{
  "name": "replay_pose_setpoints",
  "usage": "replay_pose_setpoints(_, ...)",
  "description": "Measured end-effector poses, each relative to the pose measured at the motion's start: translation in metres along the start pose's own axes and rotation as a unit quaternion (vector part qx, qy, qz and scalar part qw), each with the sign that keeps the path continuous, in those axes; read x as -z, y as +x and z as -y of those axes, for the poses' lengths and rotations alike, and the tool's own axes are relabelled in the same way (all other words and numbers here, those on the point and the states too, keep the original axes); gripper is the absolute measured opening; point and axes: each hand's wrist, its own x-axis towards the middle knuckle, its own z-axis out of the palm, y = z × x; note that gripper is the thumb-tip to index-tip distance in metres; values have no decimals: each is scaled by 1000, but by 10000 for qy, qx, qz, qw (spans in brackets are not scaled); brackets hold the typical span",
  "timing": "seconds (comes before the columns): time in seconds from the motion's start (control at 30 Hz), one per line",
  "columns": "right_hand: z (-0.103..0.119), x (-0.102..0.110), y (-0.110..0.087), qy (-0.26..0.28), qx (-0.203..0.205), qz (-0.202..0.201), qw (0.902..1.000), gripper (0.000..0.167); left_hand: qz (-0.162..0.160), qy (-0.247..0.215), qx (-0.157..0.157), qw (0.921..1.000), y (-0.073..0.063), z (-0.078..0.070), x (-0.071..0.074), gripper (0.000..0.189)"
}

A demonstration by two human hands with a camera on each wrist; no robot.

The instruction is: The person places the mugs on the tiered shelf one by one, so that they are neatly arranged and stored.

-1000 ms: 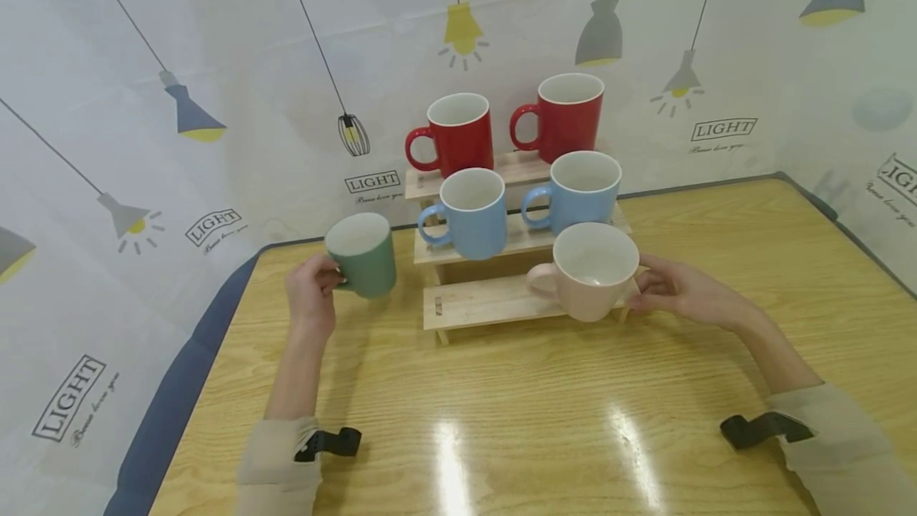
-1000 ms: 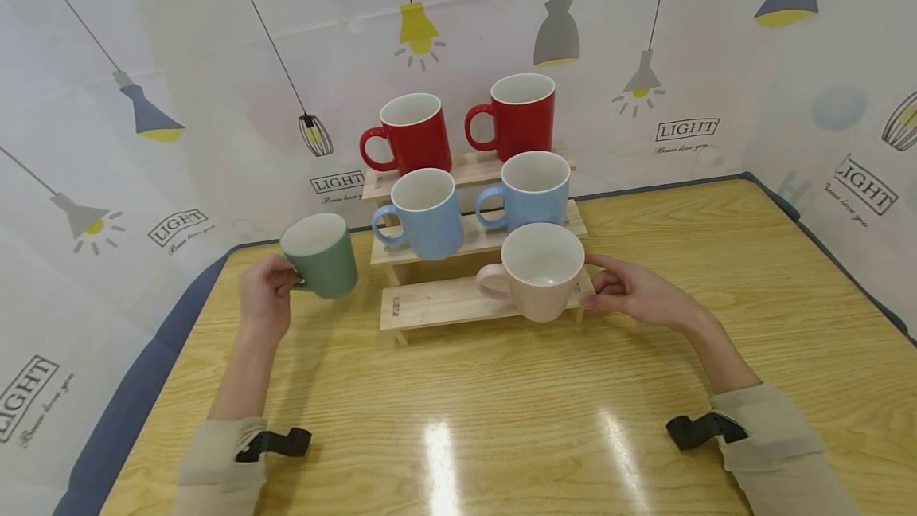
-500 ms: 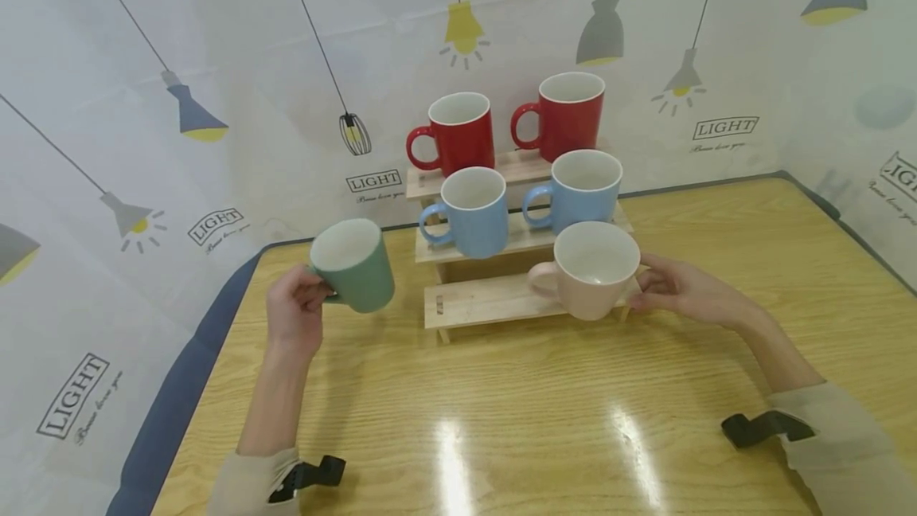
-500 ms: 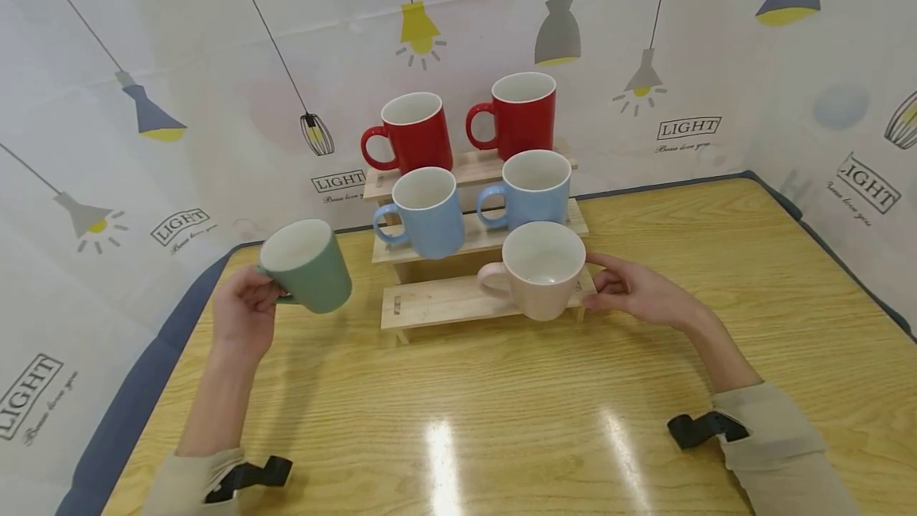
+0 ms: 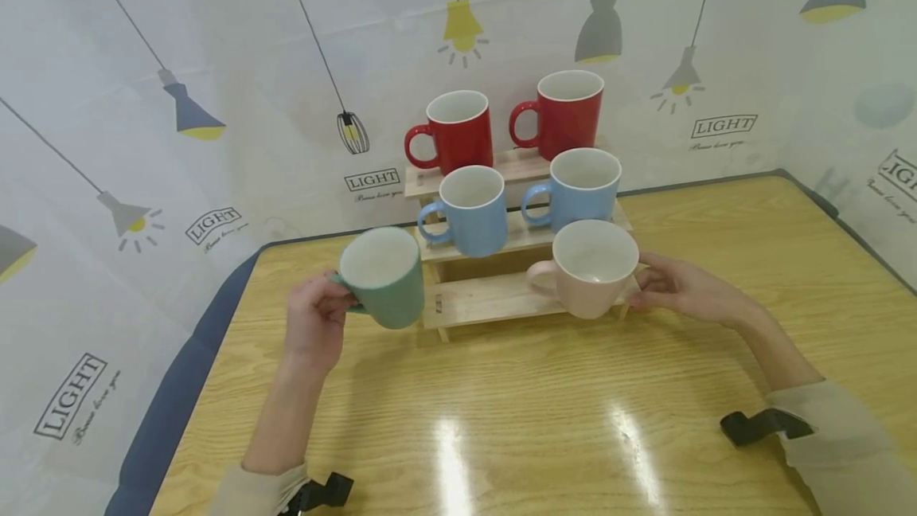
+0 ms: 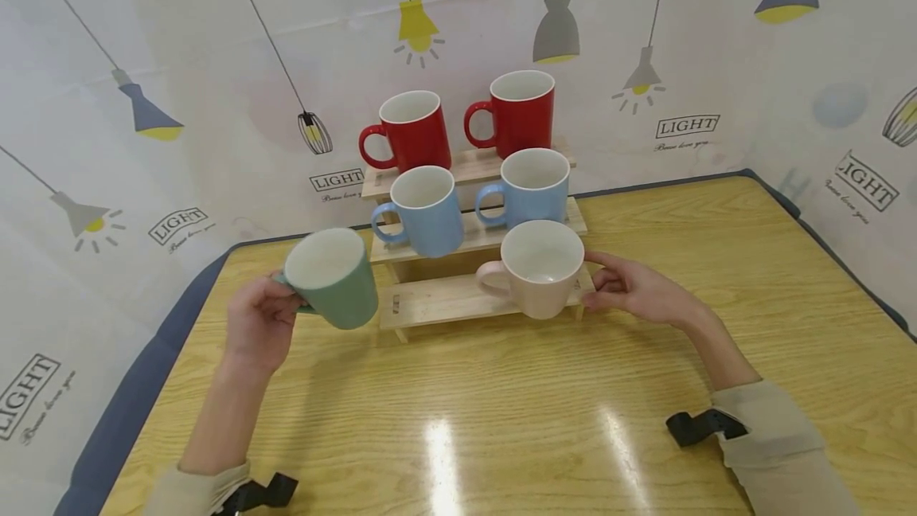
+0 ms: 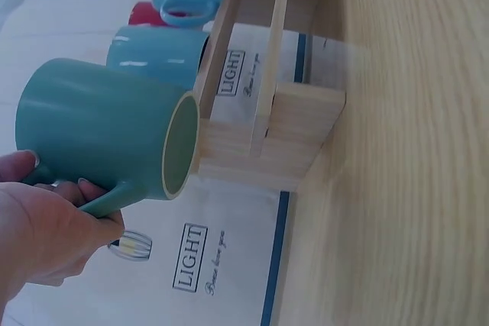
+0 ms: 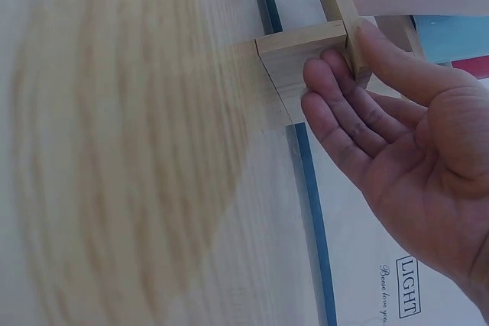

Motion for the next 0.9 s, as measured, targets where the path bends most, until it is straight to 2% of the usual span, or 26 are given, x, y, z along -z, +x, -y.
replay_pose_setpoints(0.27,1,0,1,-13,-33,15,10000,70,138,80,330,9993,-4,15,-19,40)
replay_pose_setpoints(0.67,-1,1,0,-42,-133,-39,9999,70,327,141,579,9977,-3,37,-42,35)
replay_pose_setpoints(0.9,-1,0,0,-19,-38,-29,10000,70,339,178,664,9971,-1,49,-53,33)
